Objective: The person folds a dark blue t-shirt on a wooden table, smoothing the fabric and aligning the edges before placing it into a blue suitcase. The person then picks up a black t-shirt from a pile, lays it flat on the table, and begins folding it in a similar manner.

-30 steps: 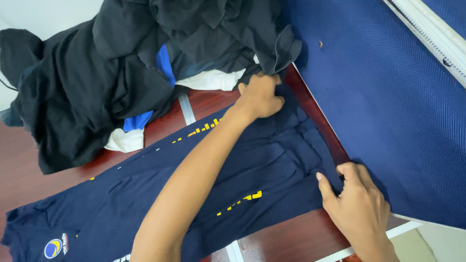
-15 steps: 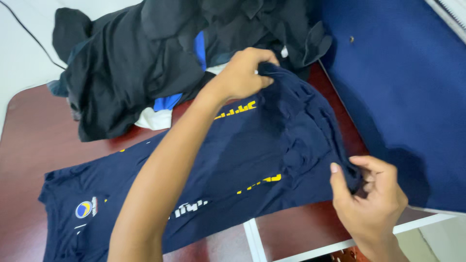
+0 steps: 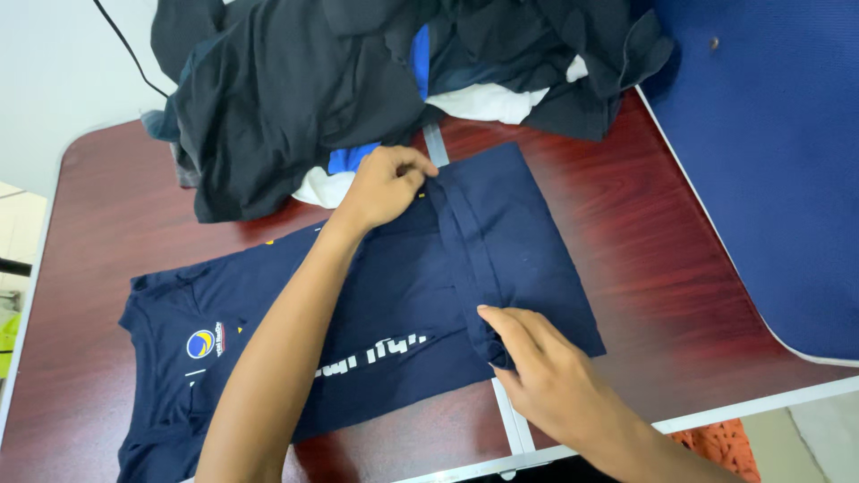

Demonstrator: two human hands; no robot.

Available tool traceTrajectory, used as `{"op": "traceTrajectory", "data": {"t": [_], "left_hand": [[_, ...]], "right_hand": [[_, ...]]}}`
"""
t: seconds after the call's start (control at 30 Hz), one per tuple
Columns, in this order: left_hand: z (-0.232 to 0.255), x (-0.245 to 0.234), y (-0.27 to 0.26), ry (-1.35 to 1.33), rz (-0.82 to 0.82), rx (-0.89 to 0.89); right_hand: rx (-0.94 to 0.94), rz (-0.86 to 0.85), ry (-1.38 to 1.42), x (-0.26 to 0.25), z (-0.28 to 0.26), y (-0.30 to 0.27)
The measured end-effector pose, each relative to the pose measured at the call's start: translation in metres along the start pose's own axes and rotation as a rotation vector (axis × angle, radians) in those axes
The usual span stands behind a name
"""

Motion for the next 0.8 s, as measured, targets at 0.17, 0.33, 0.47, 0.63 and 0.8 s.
{"op": "traceTrajectory", "data": {"t": [0.17,0.33,0.47,0.63,0.8], "left_hand": [[0.022,0.009,0.003,0.139,0.196,0.141],[0.006,0.024,0.015,0.09,0.211,0.022],[0.041,0.017,-0.003,0.439,0.389,0.136],[0.1,0.016,-0.031,0.546,0.41,0.258],[0.133,0.078,-0.056,0.421,0.047,0.331]], "right_hand": [[-0.031,-0.002,-0.176,-0.013,0.001,-0.009],[-0.133,-0.073,-0.176,-0.006,-0.013,-0.022],[-0.296,-0.219,0.005,-0.004,-0.028,-0.027],[-0.357,-0.103,0.049,-0.046,-0.021,-0.009],[-0.223,-0.153,-0.111,-0.045,0.025,0.025]]}}
Point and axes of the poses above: each hand's wrist, its own y-axis towards the middle knuckle, its own x-axis out of the palm, z = x × y, the point moved 9 cm from there along y, towards the middle knuckle, and after that the axes turned 9 degrees about -x, right-handed, at the moved point
